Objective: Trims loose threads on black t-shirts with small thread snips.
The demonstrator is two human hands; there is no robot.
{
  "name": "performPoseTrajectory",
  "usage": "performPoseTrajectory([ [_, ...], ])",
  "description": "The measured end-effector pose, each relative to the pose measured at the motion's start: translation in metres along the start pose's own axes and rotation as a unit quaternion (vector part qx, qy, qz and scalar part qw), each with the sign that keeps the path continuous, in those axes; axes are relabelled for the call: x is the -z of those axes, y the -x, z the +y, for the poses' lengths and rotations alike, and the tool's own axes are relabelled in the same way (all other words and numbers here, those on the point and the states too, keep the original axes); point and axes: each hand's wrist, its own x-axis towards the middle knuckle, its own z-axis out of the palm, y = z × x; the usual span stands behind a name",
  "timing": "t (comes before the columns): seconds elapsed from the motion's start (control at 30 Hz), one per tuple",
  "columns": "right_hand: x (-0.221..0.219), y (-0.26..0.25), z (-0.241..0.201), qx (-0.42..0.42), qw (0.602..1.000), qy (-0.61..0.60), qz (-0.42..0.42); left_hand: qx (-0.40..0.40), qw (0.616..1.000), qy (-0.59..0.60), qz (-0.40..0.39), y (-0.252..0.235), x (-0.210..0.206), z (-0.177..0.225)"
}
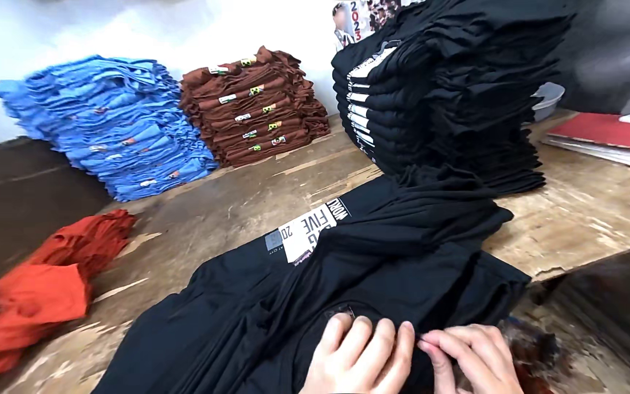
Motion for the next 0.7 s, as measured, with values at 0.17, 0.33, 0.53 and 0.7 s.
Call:
performPoseTrajectory([
  [0.17, 0.005, 0.002, 0.000, 0.078, 0.997, 0.008, -0.018, 0.026, 0.999, 0.027, 0.036, 0.002, -0.011, -0.005],
  [0.33, -0.005, -0.020, -0.022, 0.032, 0.998, 0.017, -0.053, 0.287, 0.950, 0.114, 0.051, 0.003, 0.004, -0.016],
  [0.53, -0.048, -0.034, -0.012, -0.017, 0.992, 0.114, -0.054, 0.319, 0.936, 0.144, -0.044, 0.014, -0.013, -0.007],
  [0.7, -0.033, -0.050, -0.014, -0.333, 0.843, -0.423, -0.025, 0.298, 0.935, 0.142, -0.130, 0.015, -0.001, 0.006],
])
